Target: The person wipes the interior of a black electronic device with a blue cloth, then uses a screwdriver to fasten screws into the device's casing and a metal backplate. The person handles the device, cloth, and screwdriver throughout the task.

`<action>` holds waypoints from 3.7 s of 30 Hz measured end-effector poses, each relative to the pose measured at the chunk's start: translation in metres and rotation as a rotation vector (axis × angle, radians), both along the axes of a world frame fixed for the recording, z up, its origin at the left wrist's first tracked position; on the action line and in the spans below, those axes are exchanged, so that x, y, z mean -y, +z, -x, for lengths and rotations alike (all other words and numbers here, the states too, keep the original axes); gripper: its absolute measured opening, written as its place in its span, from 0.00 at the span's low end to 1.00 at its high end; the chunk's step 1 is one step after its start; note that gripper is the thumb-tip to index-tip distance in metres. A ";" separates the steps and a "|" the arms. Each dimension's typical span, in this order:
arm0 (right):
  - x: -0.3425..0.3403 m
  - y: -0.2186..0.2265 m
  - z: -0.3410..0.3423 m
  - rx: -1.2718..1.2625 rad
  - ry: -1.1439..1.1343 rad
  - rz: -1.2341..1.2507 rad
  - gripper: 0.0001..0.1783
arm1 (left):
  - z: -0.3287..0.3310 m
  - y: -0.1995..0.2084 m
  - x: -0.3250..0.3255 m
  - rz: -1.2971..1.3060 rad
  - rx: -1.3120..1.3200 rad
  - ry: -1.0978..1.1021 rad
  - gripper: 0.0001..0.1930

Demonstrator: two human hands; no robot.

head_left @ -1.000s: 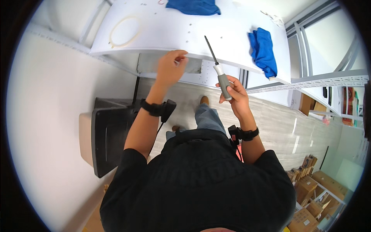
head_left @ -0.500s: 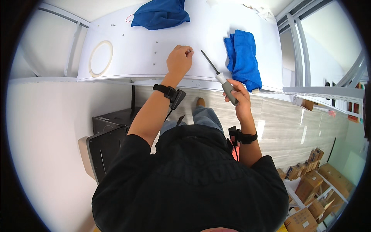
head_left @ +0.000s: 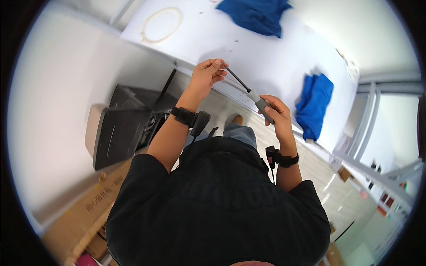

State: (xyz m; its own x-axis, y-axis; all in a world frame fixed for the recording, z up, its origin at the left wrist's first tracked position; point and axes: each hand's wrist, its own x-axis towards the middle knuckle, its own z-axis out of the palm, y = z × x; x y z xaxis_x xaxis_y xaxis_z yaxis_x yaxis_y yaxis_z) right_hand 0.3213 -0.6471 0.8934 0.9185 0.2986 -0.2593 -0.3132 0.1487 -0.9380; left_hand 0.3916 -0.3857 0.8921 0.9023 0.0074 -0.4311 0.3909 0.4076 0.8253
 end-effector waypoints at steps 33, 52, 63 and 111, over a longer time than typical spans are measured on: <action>-0.298 -0.010 0.162 -0.019 0.460 0.324 0.18 | 0.291 -0.085 -0.291 0.269 -0.161 0.387 0.09; -0.319 -0.075 0.125 -0.209 0.454 0.101 0.19 | 0.220 -0.100 -0.292 0.403 -0.218 0.621 0.08; -0.333 -0.086 0.115 -0.188 0.449 0.074 0.19 | 0.212 -0.101 -0.308 0.382 -0.251 0.629 0.09; -0.363 -0.078 0.136 -0.161 0.133 0.144 0.19 | 0.209 -0.098 -0.312 0.373 -0.238 0.586 0.10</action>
State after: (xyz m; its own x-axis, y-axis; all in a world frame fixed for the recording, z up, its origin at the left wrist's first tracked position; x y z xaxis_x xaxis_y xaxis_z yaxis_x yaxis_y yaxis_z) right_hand 0.1851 -0.2837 0.8155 0.8167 0.3636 -0.4481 -0.4684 -0.0359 -0.8828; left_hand 0.1826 -0.0733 0.7941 0.6768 0.2744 -0.6831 0.1739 0.8420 0.5106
